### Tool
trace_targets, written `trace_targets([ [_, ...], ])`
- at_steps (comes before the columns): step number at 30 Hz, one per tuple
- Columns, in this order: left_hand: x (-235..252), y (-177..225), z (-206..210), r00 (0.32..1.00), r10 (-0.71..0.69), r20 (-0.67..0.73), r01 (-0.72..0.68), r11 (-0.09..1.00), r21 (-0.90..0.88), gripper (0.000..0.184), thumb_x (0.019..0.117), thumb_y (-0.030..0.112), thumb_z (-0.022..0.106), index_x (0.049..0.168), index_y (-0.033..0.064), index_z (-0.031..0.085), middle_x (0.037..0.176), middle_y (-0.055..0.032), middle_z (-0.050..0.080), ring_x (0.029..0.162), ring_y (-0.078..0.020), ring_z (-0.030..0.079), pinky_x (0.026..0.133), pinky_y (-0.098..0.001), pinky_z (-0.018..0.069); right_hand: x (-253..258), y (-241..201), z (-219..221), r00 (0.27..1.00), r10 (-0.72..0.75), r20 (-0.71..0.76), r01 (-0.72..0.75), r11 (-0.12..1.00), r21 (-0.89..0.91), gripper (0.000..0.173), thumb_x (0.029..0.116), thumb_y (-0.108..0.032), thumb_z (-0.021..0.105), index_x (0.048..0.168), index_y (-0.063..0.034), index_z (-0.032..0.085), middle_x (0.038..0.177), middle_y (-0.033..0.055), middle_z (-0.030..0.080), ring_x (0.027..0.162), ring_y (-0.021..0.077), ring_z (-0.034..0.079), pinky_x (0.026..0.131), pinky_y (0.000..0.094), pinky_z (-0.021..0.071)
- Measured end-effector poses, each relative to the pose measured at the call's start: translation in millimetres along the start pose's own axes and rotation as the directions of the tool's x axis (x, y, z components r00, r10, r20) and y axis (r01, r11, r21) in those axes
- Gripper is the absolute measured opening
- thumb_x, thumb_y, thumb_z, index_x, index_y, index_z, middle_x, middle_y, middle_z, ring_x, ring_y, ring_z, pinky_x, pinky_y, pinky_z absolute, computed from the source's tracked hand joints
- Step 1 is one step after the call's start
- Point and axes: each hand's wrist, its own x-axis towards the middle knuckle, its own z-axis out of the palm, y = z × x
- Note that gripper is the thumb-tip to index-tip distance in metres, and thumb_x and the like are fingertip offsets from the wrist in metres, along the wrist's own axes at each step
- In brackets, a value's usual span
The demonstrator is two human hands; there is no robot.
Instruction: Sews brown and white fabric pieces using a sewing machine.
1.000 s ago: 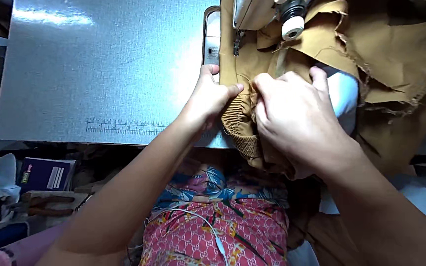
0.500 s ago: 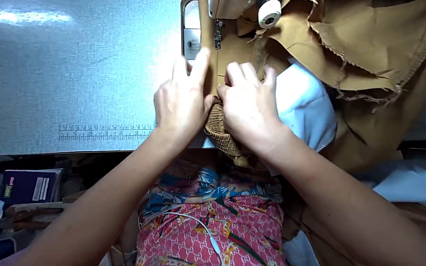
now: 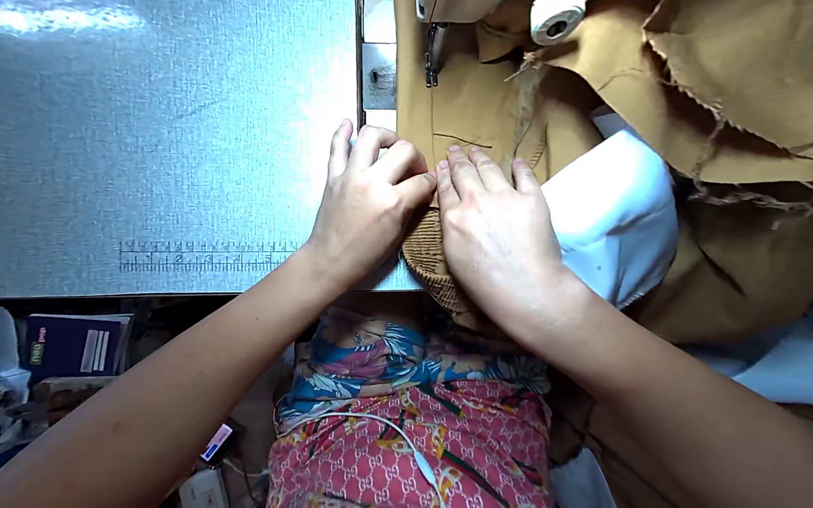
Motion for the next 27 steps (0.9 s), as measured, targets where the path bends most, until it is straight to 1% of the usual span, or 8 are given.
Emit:
trace_targets([
  [4,6.7,-2.4,2.5,1.000,-0.012,-0.016,0.012,1.000,0.002,0.016,0.0985,0.007,0.063,0.097,0.0106,0.078,0.098,-0.0096,0.071,0.110,-0.0360,0.064,0.107,-0.0686,0.0323,7.5,2.4,-1.7,1.000,0.017,0.018,-0.017,1.000,-0.015,0.046,0.1028,0.005,0.038,0.147,0.0061,0.050,0.154,0.0251,0.047,0.143,0.0396,0.046,0.108,0.0604,0.0394],
  [7,12.1,-5.1,5.6,1.000,-0.019,-0.020,0.020,0.999,0.025,0.017,0.0989,0.008,0.062,0.096,0.0117,0.078,0.097,-0.0091,0.070,0.111,-0.0354,0.063,0.108,-0.0695,0.0303,13.3,4.0,-5.0,0.998,0.022,0.059,-0.020,0.999,-0.034,0.046,0.1034,0.005,0.037,0.148,0.0069,0.047,0.156,0.0269,0.043,0.145,0.0414,0.043,0.109,0.0612,0.0382],
  [13,25.9,-14.8,9.0,0.999,-0.025,-0.027,0.026,0.998,0.055,0.017,0.0991,0.007,0.061,0.096,0.0104,0.077,0.097,-0.0112,0.070,0.108,-0.0373,0.065,0.106,-0.0715,0.0306,30.8,6.4,-13.2,0.988,0.055,0.144,-0.047,0.997,-0.053,0.048,0.1052,0.005,0.035,0.153,0.0067,0.040,0.160,0.0279,0.036,0.148,0.0411,0.038,0.111,0.0627,0.0352],
  [17,36.5,-22.2,10.9,0.999,-0.036,-0.032,0.038,0.997,0.072,0.018,0.0974,0.004,0.060,0.095,0.0091,0.077,0.097,-0.0133,0.071,0.104,-0.0385,0.065,0.104,-0.0681,0.0338,43.8,9.5,-15.9,0.989,0.062,0.131,-0.057,0.998,-0.038,0.045,0.1048,0.006,0.035,0.148,0.0079,0.045,0.158,0.0287,0.037,0.147,0.0426,0.039,0.109,0.0629,0.0372],
  [20,43.2,-29.3,12.8,0.999,-0.036,-0.038,0.039,0.997,0.067,0.018,0.0981,0.004,0.060,0.096,0.0062,0.078,0.096,-0.0155,0.072,0.100,-0.0379,0.067,0.101,-0.0623,0.0394,53.4,13.3,-16.8,0.989,0.085,0.122,-0.087,0.996,0.013,0.048,0.1057,0.005,0.034,0.153,0.0053,0.041,0.162,0.0252,0.034,0.147,0.0407,0.039,0.110,0.0623,0.0357],
  [22,47.1,-33.5,14.1,0.998,-0.041,-0.044,0.044,0.997,0.062,0.018,0.0995,0.006,0.059,0.097,0.0039,0.077,0.099,-0.0159,0.074,0.098,-0.0357,0.070,0.100,-0.0571,0.0440,59.0,16.8,-14.5,0.993,0.094,0.076,-0.099,0.993,0.066,0.049,0.1055,0.004,0.035,0.154,0.0038,0.040,0.161,0.0232,0.037,0.146,0.0401,0.041,0.109,0.0630,0.0362],
  [24,51.2,-37.2,14.7,0.997,-0.051,-0.051,0.054,0.997,0.061,0.018,0.0997,0.007,0.060,0.096,0.0014,0.076,0.102,-0.0160,0.076,0.099,-0.0343,0.072,0.098,-0.0527,0.0479,64.3,21.2,-12.7,0.994,0.098,0.043,-0.102,0.986,0.130,0.049,0.1057,0.002,0.034,0.155,0.0024,0.040,0.162,0.0206,0.038,0.147,0.0378,0.040,0.111,0.0635,0.0334],
  [27,57.8,-39.3,12.5,0.994,-0.107,-0.011,0.107,0.993,0.044,0.019,0.1004,0.008,0.059,0.098,-0.0012,0.075,0.106,-0.0171,0.076,0.103,-0.0346,0.072,0.101,-0.0523,0.0481,68.1,31.2,-9.7,0.996,0.088,0.016,-0.089,0.955,0.284,0.051,0.1060,0.000,0.035,0.157,0.0002,0.037,0.166,0.0160,0.033,0.154,0.0334,0.031,0.116,0.0672,0.0208],
])
